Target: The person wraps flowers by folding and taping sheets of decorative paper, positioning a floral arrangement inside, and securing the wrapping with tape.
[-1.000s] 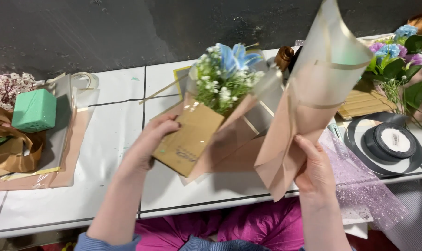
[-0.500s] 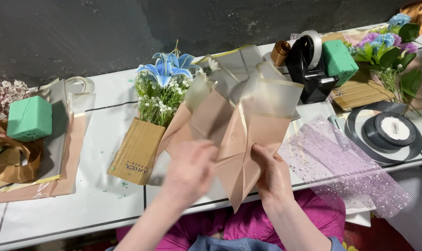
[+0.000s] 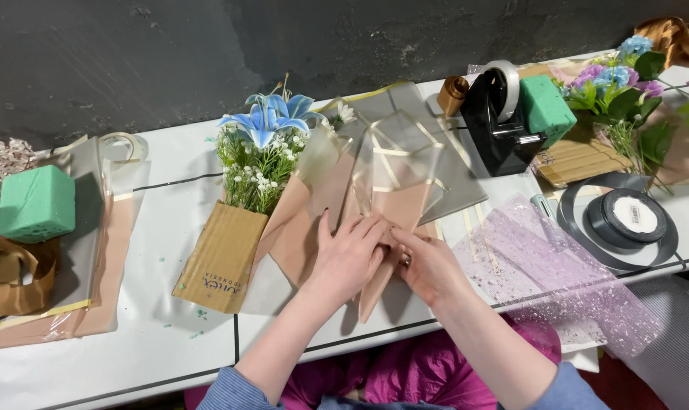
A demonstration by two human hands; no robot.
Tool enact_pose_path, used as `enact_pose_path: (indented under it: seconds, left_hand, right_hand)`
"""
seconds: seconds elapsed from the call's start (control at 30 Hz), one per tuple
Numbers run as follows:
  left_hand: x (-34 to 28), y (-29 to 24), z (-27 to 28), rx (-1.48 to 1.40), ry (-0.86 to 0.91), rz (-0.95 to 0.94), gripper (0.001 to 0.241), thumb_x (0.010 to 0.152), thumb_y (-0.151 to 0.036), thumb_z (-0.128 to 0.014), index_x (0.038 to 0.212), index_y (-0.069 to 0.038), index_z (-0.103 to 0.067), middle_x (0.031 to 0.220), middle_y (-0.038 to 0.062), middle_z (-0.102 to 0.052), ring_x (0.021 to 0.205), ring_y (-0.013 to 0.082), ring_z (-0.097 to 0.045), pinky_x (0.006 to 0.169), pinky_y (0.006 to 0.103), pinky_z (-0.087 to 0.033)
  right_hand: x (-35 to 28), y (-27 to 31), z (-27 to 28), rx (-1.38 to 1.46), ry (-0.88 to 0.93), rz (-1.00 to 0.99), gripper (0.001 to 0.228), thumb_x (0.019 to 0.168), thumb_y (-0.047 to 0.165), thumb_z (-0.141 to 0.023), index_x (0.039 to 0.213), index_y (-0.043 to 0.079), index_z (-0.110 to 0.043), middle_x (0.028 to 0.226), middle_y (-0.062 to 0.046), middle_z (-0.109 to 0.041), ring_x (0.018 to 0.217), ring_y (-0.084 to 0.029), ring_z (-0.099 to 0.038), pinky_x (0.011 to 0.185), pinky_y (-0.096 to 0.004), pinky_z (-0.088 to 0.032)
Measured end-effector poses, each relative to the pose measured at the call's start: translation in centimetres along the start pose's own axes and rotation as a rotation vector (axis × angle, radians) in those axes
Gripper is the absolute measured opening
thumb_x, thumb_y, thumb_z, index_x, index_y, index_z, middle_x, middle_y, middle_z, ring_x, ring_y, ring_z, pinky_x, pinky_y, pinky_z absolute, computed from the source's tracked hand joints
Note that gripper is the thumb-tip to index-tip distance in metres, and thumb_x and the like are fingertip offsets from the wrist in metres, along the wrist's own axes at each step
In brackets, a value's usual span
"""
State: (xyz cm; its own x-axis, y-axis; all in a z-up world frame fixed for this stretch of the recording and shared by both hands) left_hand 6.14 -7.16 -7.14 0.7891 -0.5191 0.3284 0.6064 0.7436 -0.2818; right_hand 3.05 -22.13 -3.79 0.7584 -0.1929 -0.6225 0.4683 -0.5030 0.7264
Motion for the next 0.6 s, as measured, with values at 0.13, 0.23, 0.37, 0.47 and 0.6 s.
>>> enact_pose_path:
  seconds: [0.13, 0.23, 0.37, 0.47, 0.6]
  left_hand:
    - [-0.4, 0.8, -0.8, 0.095, -0.045, -0.075, 0.044, 0.093, -0.034, -0.063, 0.134, -0.019, -0.063, 0.134, 0.001, -0.063, 0.123, 0.0231, -0.058, 0.111, 0.0714, -0.024]
    - [-0.5, 1.3, -0.9, 0.059, 0.014, -0.086, 0.048, 0.095, -0.038, -0.061, 0.14, -0.019, -0.058, 0.137, 0.003, -0.06, 0.128, 0.0256, -0.054, 0.112, 0.072, -0.022]
    - [-0.3, 1.1, 0.2, 0.008, -0.031, -0.078, 0.051, 0.084, -0.033, -0.074, 0.132, -0.022, -0.061, 0.137, -0.006, -0.061, 0.126, 0.0241, -0.054, 0.111, 0.0724, -0.025]
    - [-0.1, 1.4, 0.4, 0.0, 0.001, -0.085, 0.053, 0.084, -0.038, -0.074, 0.133, -0.023, -0.06, 0.138, -0.007, -0.06, 0.126, 0.0242, -0.053, 0.111, 0.0738, -0.023]
    - [-0.1, 1.7, 0.2, 0.058, -0.051, -0.127, 0.054, 0.084, -0.048, -0.074, 0.131, -0.023, -0.063, 0.137, -0.007, -0.062, 0.127, 0.0242, -0.054, 0.111, 0.0759, -0.023]
  right_hand:
    - [-5.0, 4.4, 0.4, -0.135, 0.086, 0.096, 0.043, 0.092, 0.007, -0.069, 0.119, -0.026, -0.057, 0.083, -0.013, -0.053, 0.083, -0.021, -0.065, 0.088, -0.049, -0.059]
    - [-5.6, 9.2, 3.0, -0.506, -0.044, 0.458, 0.035, 0.091, 0.003, -0.066, 0.123, -0.01, -0.071, 0.113, -0.03, -0.074, 0.108, -0.032, -0.068, 0.098, -0.047, -0.055]
    - [-1.1, 17.1, 7.0, -0.775, -0.334, 0.528, 0.024, 0.104, 0.014, -0.058, 0.122, 0.009, -0.073, 0.104, -0.009, -0.072, 0.045, -0.008, -0.031, 0.036, -0.022, -0.023]
    - [3.0, 21.2, 8.7, -1.077, -0.409, 0.669, 0.026, 0.103, 0.017, -0.062, 0.12, 0.006, -0.078, 0.08, -0.011, -0.07, 0.048, -0.013, -0.028, 0.045, -0.032, -0.023]
    - [5.0, 23.7, 7.7, -1.271, -0.399, 0.326, 0.035, 0.102, 0.031, -0.061, 0.125, 0.008, -0.074, 0.137, -0.013, -0.066, 0.122, -0.03, -0.06, 0.099, -0.048, -0.047]
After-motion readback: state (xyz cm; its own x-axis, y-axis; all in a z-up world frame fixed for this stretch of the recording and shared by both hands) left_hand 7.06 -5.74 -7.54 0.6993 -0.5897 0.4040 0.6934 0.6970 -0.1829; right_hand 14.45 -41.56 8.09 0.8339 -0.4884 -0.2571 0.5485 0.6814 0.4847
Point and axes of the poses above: each hand's wrist, its own x-axis towards the middle knuckle, its own z-axis out of the back of the hand, y = z × x, the point moved 1 cm from there along x, towards the middle knuckle
